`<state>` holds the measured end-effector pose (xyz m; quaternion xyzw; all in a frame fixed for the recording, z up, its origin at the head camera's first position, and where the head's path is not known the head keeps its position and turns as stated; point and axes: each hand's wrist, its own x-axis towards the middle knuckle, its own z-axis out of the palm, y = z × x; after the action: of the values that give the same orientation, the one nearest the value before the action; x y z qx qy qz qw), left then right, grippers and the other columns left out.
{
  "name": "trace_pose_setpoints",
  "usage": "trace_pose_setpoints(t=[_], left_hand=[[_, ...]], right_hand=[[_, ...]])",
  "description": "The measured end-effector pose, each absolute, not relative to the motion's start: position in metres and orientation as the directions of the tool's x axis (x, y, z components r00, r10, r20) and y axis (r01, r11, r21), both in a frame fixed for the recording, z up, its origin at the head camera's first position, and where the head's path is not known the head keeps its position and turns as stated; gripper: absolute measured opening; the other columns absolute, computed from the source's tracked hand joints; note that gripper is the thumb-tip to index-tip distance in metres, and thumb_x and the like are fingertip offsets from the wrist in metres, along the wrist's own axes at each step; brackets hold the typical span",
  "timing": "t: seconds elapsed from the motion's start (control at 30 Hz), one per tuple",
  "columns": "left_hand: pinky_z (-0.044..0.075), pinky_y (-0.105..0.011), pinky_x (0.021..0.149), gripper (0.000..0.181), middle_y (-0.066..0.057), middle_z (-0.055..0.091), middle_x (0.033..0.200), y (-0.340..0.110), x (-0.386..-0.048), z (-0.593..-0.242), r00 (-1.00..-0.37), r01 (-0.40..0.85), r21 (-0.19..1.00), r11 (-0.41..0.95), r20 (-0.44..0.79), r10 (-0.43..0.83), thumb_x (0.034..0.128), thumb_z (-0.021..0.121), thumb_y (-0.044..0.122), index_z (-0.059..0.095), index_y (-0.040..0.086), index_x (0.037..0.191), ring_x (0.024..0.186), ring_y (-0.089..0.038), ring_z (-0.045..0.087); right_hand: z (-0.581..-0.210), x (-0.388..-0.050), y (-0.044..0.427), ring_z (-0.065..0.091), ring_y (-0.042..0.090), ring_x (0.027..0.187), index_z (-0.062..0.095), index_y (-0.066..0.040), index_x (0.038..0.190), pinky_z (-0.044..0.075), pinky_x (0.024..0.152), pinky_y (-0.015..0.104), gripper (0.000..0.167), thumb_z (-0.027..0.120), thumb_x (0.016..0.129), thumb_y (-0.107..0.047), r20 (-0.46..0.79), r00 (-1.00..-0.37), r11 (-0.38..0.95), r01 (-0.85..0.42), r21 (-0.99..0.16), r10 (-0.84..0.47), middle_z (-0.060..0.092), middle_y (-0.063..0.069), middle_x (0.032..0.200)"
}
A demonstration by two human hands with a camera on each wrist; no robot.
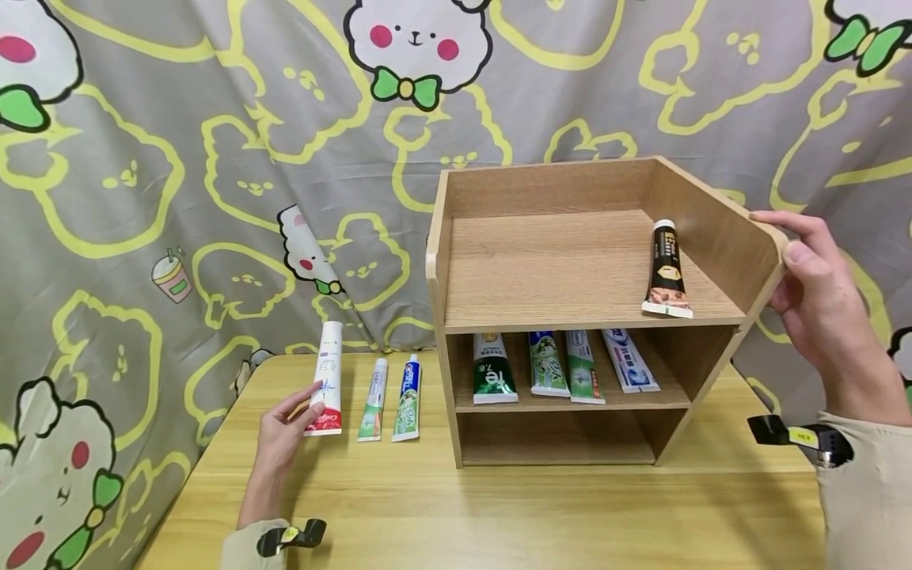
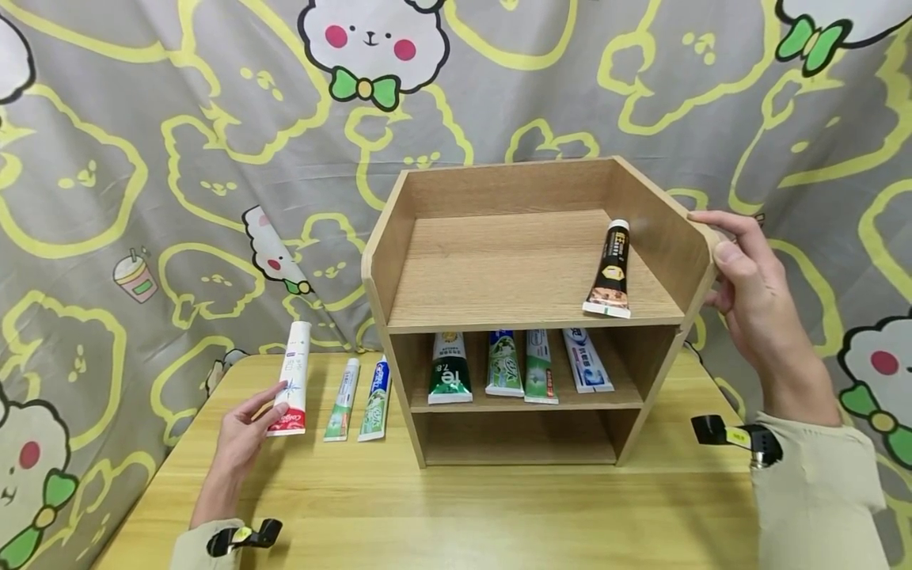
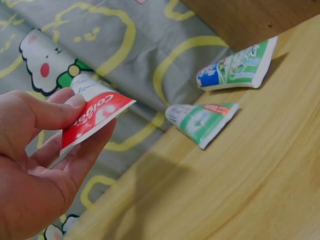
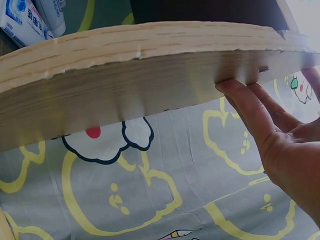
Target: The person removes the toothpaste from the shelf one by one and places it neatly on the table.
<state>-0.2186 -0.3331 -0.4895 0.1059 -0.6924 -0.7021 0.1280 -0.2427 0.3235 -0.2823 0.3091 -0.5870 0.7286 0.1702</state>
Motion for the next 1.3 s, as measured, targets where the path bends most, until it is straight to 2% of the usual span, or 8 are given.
trace_pose_setpoints(t=[0.17, 0.3, 0.5, 0.73, 0.87, 1.07, 1.17, 1.3], left_hand=[[0.059, -0.021, 0.078, 0.044, 0.015, 0.065, 0.114, -0.333, -0.222, -0.494, -0.938, 0.008, 1.0, -0.023, 0.0, -0.348, 0.0954, 0.069, -0.003, 0.059, 0.0, 0.139, 0.097, -0.003, 0.065], [0.059, -0.022, 0.078, 0.044, 0.011, 0.064, 0.115, -0.335, -0.224, -0.501, -0.937, -0.021, 1.0, -0.001, -0.02, -0.35, 0.096, 0.069, -0.002, 0.059, 0.001, 0.139, 0.094, -0.002, 0.064], [0.058, -0.02, 0.08, 0.046, -0.002, 0.058, 0.13, -0.338, -0.223, -0.508, -0.939, -0.061, 0.994, 0.096, -0.024, -0.342, 0.0969, 0.071, 0.006, 0.059, 0.003, 0.141, 0.1, -0.005, 0.062], [0.051, -0.013, 0.083, 0.047, -0.014, 0.052, 0.144, -0.338, -0.224, -0.512, -0.941, -0.111, 0.979, 0.17, -0.049, -0.334, 0.0979, 0.071, 0.008, 0.058, 0.003, 0.143, 0.108, -0.009, 0.055], [0.049, -0.011, 0.085, 0.046, -0.013, 0.051, 0.146, -0.338, -0.226, -0.513, -0.943, -0.122, 0.974, 0.189, -0.054, -0.327, 0.0984, 0.07, 0.008, 0.058, 0.003, 0.143, 0.112, -0.012, 0.052], [0.051, -0.011, 0.086, 0.044, -0.005, 0.058, 0.136, -0.339, -0.229, -0.516, -0.943, -0.107, 0.972, 0.208, -0.033, -0.332, 0.097, 0.07, 0.004, 0.061, 0.001, 0.14, 0.11, -0.008, 0.055], [0.05, -0.01, 0.085, 0.043, -0.01, 0.059, 0.14, -0.339, -0.23, -0.517, -0.944, -0.114, 0.965, 0.237, -0.031, -0.328, 0.0967, 0.07, 0.003, 0.062, 0.002, 0.139, 0.11, -0.009, 0.055], [0.047, -0.008, 0.083, 0.041, -0.02, 0.055, 0.145, -0.338, -0.233, -0.518, -0.948, -0.12, 0.951, 0.285, -0.025, -0.317, 0.0972, 0.069, 0.002, 0.063, 0.002, 0.138, 0.117, -0.017, 0.052]], right_hand=[[-0.277, -0.238, 0.317, 0.049, 0.024, 0.101, 0.04, 0.0, 0.15, 0.053, 0.067, 0.021, 0.044, 0.04, 0.106, -0.009, 0.624, -0.779, -0.231, -0.597, -0.768, -0.061, 0.038, 0.016, 0.139], [-0.277, -0.236, 0.316, 0.047, 0.025, 0.102, 0.04, 0.0, 0.15, 0.051, 0.067, 0.022, 0.045, 0.041, 0.106, -0.01, 0.622, -0.781, -0.219, -0.599, -0.77, -0.051, 0.039, 0.017, 0.14], [-0.283, -0.242, 0.324, 0.046, 0.025, 0.106, 0.043, -0.004, 0.149, 0.051, 0.069, 0.023, 0.044, 0.033, 0.106, -0.004, 0.643, -0.759, -0.249, -0.605, -0.756, -0.106, 0.038, 0.013, 0.141], [-0.277, -0.237, 0.315, 0.049, 0.024, 0.099, 0.041, 0.0, 0.149, 0.05, 0.064, 0.022, 0.044, 0.038, 0.106, -0.008, 0.62, -0.784, -0.235, -0.596, -0.768, -0.038, 0.04, 0.017, 0.138], [-0.278, -0.237, 0.316, 0.048, 0.025, 0.102, 0.04, 0.0, 0.15, 0.049, 0.065, 0.023, 0.045, 0.036, 0.106, -0.007, 0.625, -0.779, -0.249, -0.596, -0.763, -0.049, 0.039, 0.017, 0.14], [-0.277, -0.235, 0.315, 0.048, 0.025, 0.101, 0.04, 0.001, 0.15, 0.049, 0.064, 0.022, 0.045, 0.04, 0.105, -0.009, 0.618, -0.786, -0.237, -0.595, -0.768, -0.03, 0.04, 0.017, 0.139], [-0.276, -0.234, 0.312, 0.049, 0.024, 0.1, 0.038, 0.002, 0.151, 0.049, 0.064, 0.021, 0.048, 0.043, 0.105, -0.011, 0.6, -0.8, -0.218, -0.586, -0.78, 0.002, 0.04, 0.017, 0.138], [-0.276, -0.234, 0.312, 0.05, 0.023, 0.097, 0.04, 0.0, 0.15, 0.05, 0.062, 0.021, 0.047, 0.042, 0.105, -0.01, 0.602, -0.798, -0.23, -0.586, -0.777, 0.001, 0.041, 0.016, 0.136]])
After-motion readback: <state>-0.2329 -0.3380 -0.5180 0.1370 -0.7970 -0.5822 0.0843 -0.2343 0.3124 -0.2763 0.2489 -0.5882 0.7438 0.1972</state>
